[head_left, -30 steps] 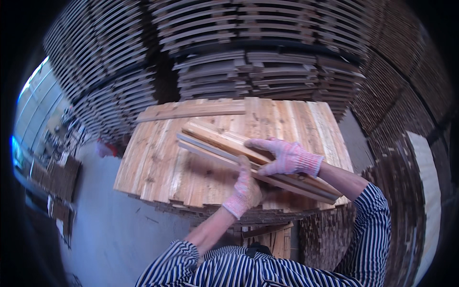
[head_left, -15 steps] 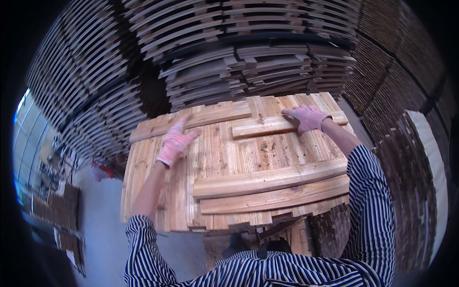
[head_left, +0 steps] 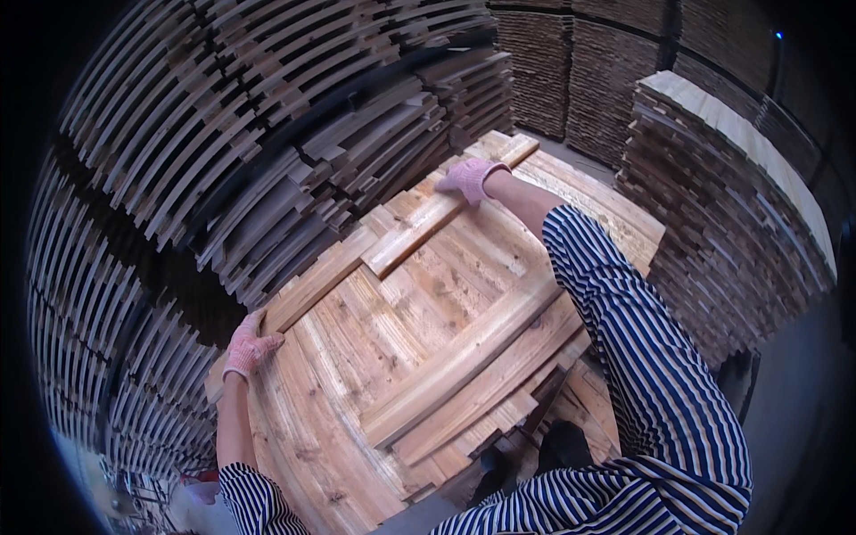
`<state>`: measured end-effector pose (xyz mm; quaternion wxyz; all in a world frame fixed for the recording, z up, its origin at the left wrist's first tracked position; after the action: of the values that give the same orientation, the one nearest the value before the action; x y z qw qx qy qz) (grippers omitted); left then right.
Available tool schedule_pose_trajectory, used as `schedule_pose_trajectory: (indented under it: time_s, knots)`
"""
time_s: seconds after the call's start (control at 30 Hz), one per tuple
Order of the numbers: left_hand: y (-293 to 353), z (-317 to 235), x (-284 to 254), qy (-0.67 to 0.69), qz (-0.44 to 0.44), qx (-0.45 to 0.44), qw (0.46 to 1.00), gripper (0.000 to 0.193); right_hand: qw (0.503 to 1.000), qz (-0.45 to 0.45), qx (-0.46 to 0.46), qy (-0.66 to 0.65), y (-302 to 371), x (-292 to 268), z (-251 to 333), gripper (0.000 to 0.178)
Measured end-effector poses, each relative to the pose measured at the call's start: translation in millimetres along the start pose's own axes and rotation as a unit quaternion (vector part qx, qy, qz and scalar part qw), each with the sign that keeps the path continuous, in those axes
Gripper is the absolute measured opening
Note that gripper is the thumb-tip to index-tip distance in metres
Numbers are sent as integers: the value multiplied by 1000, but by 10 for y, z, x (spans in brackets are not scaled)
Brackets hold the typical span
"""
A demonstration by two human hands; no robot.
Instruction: The person repeatedly picks up bundles of wooden planks from a pile on the floor and stacks them onto a large, organized rack. The person wears pink gloves and a striped shirt while performing this repetitive manual labor in a workshop environment.
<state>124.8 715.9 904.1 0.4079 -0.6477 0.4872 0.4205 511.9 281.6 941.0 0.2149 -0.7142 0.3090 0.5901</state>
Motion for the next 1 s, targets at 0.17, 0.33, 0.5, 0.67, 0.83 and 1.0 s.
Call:
schedule_pose_trajectory:
  time_s: [0.17,0.33,0.5,0.67,0.83,1.0]
  knots:
    - [353,-445,0,-166,-77,22,983,90,975,-102,32,-193,790,8,475,80]
    - [1021,-1309,-131,188,-158,134,960,65,903,137,-209,-350,2102,158,1081,94]
    - [1607,-2548,-243,402,-77,210,888,38,930,42,-224,-287,2451,86,1109,74]
    - [1647,-3798,309,230,122,367,893,52,964,56,-141,-219,2351,-555,927,59]
    - [919,-4258,1138,-5,0,358,934,103,966,-141,-32,-214,2403,-885,95,78]
    - [694,-4406,1387,32,78,236,968,83,979,-134,29,-152,2777,-804,-272,78]
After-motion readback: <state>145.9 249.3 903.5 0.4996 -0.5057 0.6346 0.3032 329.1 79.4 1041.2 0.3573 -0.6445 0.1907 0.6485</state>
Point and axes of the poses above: each hand's wrist, its own y-axis away from the middle knuckle, its own x-axis out of the palm, z = x × y, the point moved 1 cm from there along -y, towards the middle knuckle, and after that the axes turned 12 degrees about x, right-handed, at the moved point
